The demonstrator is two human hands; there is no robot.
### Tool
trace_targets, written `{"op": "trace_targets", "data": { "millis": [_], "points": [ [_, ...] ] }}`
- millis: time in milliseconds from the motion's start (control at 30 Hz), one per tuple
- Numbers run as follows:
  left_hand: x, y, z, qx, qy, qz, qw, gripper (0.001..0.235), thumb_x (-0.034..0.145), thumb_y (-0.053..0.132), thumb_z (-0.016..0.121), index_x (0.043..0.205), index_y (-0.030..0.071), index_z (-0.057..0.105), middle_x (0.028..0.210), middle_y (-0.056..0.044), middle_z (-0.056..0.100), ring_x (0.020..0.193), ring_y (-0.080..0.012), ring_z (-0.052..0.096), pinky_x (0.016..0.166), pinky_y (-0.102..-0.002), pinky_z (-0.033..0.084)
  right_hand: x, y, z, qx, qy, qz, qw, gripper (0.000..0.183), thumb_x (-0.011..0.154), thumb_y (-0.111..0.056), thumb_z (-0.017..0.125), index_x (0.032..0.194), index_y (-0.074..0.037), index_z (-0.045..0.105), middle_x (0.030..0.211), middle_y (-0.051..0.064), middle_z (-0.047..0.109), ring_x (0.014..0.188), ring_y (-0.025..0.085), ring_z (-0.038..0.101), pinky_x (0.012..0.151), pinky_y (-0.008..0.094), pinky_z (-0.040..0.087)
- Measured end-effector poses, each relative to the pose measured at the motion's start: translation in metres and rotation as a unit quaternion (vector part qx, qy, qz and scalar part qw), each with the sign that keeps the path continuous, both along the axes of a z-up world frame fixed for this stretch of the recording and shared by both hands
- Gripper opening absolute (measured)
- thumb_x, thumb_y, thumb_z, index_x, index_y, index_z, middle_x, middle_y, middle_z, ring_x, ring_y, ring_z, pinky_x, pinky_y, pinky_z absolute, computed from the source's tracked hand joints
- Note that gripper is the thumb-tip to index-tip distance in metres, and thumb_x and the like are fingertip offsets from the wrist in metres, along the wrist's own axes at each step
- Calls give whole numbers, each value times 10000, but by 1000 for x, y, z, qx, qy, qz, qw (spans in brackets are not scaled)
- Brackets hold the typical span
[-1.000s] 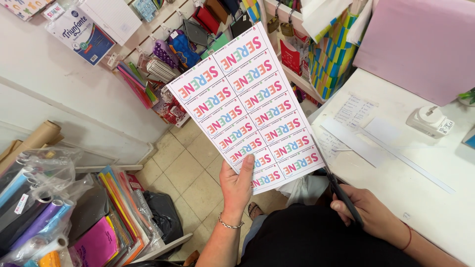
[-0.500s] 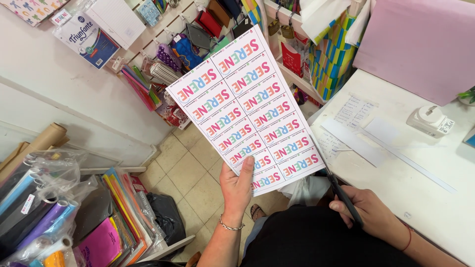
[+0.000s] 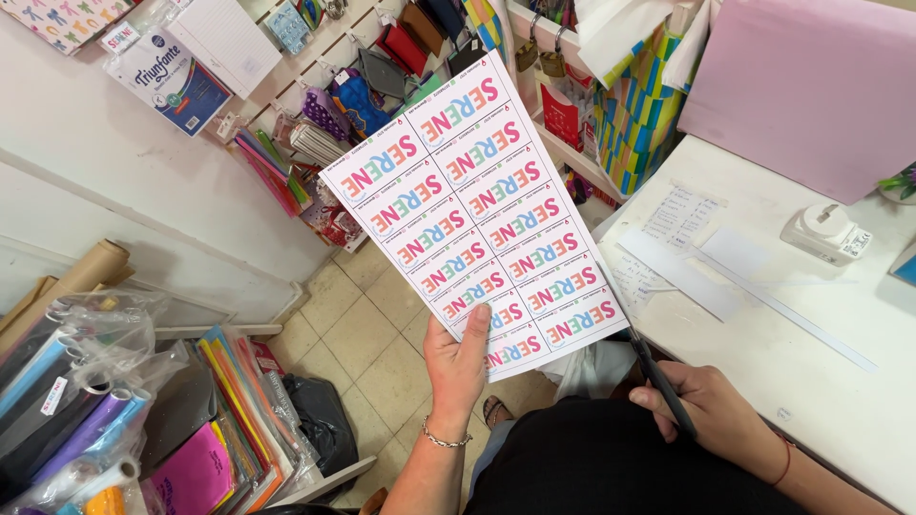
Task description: The person holds a sheet of paper with repeated 'SERENE' labels and uses scissors to cut along the printed lines, separating the sheet into smaller sections. The person rotates the paper and continues cutting through the grid of labels.
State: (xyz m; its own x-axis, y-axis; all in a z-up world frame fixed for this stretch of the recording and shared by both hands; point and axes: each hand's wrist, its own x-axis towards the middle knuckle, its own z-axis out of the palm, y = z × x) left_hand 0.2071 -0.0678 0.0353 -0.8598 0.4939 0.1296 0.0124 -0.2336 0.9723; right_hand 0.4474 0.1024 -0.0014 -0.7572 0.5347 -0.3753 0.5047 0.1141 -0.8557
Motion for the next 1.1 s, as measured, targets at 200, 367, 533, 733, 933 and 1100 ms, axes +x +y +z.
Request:
{"op": "trace_targets", "data": {
  "millis": [200, 367, 533, 733, 933, 1100],
  "points": [
    [5, 0, -2, -7, -7, -43, 999, 326, 919, 201, 726, 1193, 44, 642, 1203, -134, 767, 1057, -254, 763, 842, -385, 684, -3, -2, 6, -13, 54, 19, 998, 445, 896, -279, 717, 520, -59, 630, 453, 69, 706, 487, 167, 646, 608, 293, 524],
    [18, 1, -9, -42, -17, -51, 998, 302, 902, 208, 745, 1147, 46, 672, 1180, -121, 782, 1043, -209, 754, 856, -359, 669, -3, 0, 1, -10, 109, 27, 994, 317, 926, -312, 654, 713, -76, 672, 511, 46, 726, 531, 154, 653, 640, 277, 519],
    [18, 0, -10, -53, -34, -47, 997, 340, 897, 208, 747, 1185, 43, 670, 1183, -104, 781, 1054, -191, 740, 875, -346, 651, -7, -2, 12, -15, 82, 14, 996, 421, 921, -332, 656, 605, -55, 657, 484, 75, 692, 505, 185, 638, 625, 284, 499],
    [18, -2, -10, -50, -19, -47, 997, 324, 905, 214, 742, 1172, 42, 679, 1191, -102, 777, 1052, -188, 738, 869, -344, 650, -7, -3, 10, -24, 52, 0, 998, 398, 926, -330, 664, 643, -51, 658, 466, 81, 686, 474, 187, 622, 599, 285, 492],
    [19, -3, -6, -52, -10, -50, 997, 342, 909, 224, 735, 1199, 53, 675, 1215, -101, 771, 1080, -201, 741, 888, -346, 652, -9, -5, 12, -29, 56, -13, 998, 482, 922, -327, 672, 543, -31, 637, 453, 103, 662, 483, 200, 619, 618, 287, 487],
    [19, -2, -5, -43, -23, -53, 997, 358, 909, 217, 733, 1217, 49, 668, 1214, -111, 771, 1074, -212, 746, 879, -356, 659, -10, -6, 15, -28, 48, -20, 998, 437, 930, -311, 676, 601, -26, 641, 439, 100, 668, 463, 198, 617, 599, 286, 494]
  ]
}}
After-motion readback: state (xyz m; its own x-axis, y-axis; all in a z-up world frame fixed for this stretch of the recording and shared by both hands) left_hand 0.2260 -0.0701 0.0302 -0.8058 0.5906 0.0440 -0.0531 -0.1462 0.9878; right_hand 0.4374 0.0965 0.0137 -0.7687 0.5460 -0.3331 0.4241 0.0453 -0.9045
